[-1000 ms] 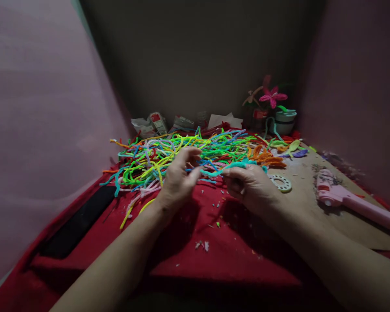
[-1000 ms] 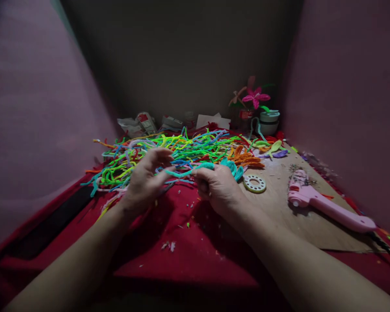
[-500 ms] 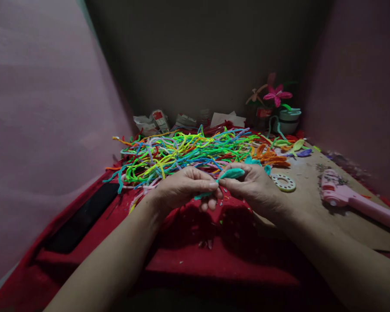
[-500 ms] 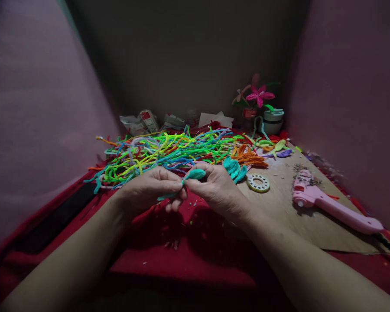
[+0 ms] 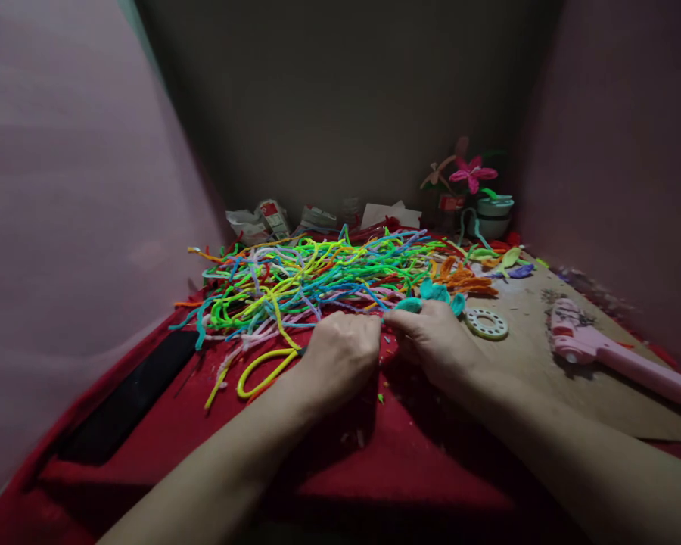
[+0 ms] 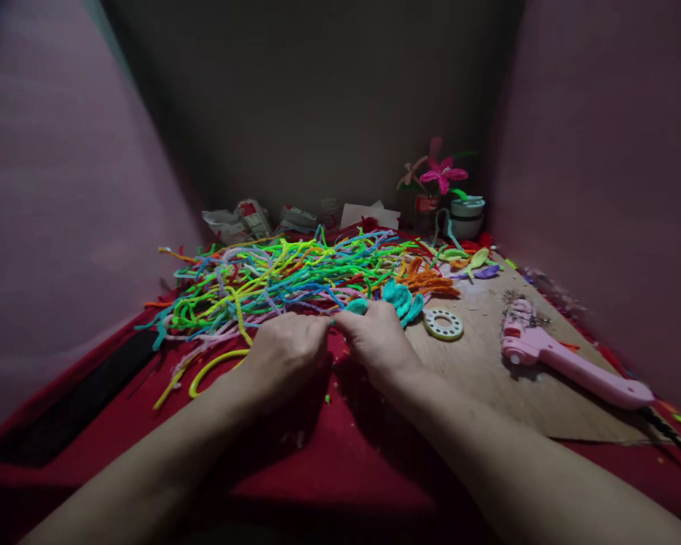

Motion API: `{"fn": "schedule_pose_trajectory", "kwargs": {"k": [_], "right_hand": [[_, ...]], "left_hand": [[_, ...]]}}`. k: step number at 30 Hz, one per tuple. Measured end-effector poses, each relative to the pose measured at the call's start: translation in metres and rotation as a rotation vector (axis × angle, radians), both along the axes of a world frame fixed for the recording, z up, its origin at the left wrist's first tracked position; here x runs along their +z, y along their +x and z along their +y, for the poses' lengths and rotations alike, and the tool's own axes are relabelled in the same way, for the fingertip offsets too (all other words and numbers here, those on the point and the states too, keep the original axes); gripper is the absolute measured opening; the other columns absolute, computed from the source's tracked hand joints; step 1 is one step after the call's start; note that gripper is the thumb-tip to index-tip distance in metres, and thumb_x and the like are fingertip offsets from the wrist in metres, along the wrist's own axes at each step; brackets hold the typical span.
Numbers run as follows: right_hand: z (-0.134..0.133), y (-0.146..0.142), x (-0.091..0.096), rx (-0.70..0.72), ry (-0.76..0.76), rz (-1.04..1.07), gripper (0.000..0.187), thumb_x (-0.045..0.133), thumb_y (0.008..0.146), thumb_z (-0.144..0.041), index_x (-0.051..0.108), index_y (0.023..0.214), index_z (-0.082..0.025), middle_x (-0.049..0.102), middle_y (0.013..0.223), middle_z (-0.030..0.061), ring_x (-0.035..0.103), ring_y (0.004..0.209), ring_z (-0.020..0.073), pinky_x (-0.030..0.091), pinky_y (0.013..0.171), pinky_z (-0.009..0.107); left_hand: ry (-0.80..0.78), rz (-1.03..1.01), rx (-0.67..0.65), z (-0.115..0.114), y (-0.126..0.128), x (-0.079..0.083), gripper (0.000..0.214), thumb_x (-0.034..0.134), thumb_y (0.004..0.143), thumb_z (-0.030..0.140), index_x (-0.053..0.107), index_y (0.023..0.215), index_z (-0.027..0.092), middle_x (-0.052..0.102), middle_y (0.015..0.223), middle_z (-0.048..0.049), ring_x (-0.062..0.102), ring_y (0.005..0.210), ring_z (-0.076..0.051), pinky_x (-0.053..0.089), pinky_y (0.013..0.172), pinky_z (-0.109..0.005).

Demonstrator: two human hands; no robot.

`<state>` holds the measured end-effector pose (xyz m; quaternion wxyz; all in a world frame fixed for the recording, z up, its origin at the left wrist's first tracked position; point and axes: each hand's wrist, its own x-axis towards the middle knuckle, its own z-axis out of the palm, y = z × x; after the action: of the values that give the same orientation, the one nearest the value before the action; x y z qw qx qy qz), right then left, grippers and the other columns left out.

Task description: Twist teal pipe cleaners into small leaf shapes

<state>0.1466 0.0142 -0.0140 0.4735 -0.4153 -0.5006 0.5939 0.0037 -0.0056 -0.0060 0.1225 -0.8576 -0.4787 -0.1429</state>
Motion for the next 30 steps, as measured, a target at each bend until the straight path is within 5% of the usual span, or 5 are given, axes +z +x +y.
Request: {"fn": "schedule_pose_trajectory", "kwargs": {"k": [4, 10, 17, 23, 30], "right_hand": [[0.005, -0.003, -0.008, -0.037, -0.207, 0.157, 0.026, 0.057, 0.057, -0.018, 0.037, 0.041, -0.019, 0.032, 0.032, -0.0079, 0.026, 0.028, 0.0042, 0.017, 0.029, 0.020], [0.006, -0.003, -0.006, -0.088, -0.256, 0.174, 0.022, 0.059, 0.056, -0.016, 0.042, 0.043, -0.017, 0.037, 0.034, -0.0069, 0.029, 0.029, 0.0038, 0.019, 0.028, 0.018], [0.004, -0.001, -0.009, -0.016, -0.069, 0.115, 0.021, 0.064, 0.064, -0.030, 0.051, 0.056, -0.016, 0.046, 0.042, -0.0057, 0.034, 0.031, 0.0052, 0.023, 0.031, 0.020], [0.001, 0.003, 0.002, -0.009, 0.137, 0.043, 0.027, 0.065, 0.068, -0.038, 0.057, 0.060, -0.015, 0.050, 0.047, -0.0046, 0.037, 0.040, 0.0052, 0.027, 0.039, 0.021], [0.001, 0.002, 0.001, -0.075, 0.186, 0.042, 0.028, 0.061, 0.073, -0.038, 0.052, 0.058, -0.016, 0.050, 0.048, -0.0042, 0.039, 0.041, 0.0060, 0.030, 0.042, 0.022]], "left_hand": [[0.227, 0.285, 0.015, -0.005, 0.009, -0.012, 0.021, 0.034, 0.083, 0.009, 0.054, 0.082, 0.012, 0.056, 0.067, -0.0072, 0.052, 0.060, -0.020, 0.037, 0.057, -0.032], [0.103, 0.186, 0.068, -0.007, 0.010, -0.011, 0.021, 0.034, 0.085, 0.014, 0.055, 0.092, 0.013, 0.060, 0.078, -0.0088, 0.055, 0.069, -0.021, 0.038, 0.062, -0.033], [-0.293, -0.364, 0.126, -0.002, -0.001, 0.002, 0.020, 0.041, 0.080, 0.019, 0.055, 0.065, 0.016, 0.055, 0.056, -0.0011, 0.048, 0.051, -0.012, 0.032, 0.053, -0.024], [-1.017, -1.074, 0.146, -0.002, -0.001, 0.015, 0.020, 0.052, 0.073, 0.030, 0.056, 0.063, 0.014, 0.045, 0.039, 0.0049, 0.032, 0.029, -0.005, 0.021, 0.034, -0.019], [-1.190, -1.400, 0.012, 0.000, -0.003, 0.011, 0.012, 0.053, 0.073, 0.023, 0.057, 0.072, 0.012, 0.049, 0.040, 0.0037, 0.033, 0.028, -0.003, 0.024, 0.035, -0.017]]}}
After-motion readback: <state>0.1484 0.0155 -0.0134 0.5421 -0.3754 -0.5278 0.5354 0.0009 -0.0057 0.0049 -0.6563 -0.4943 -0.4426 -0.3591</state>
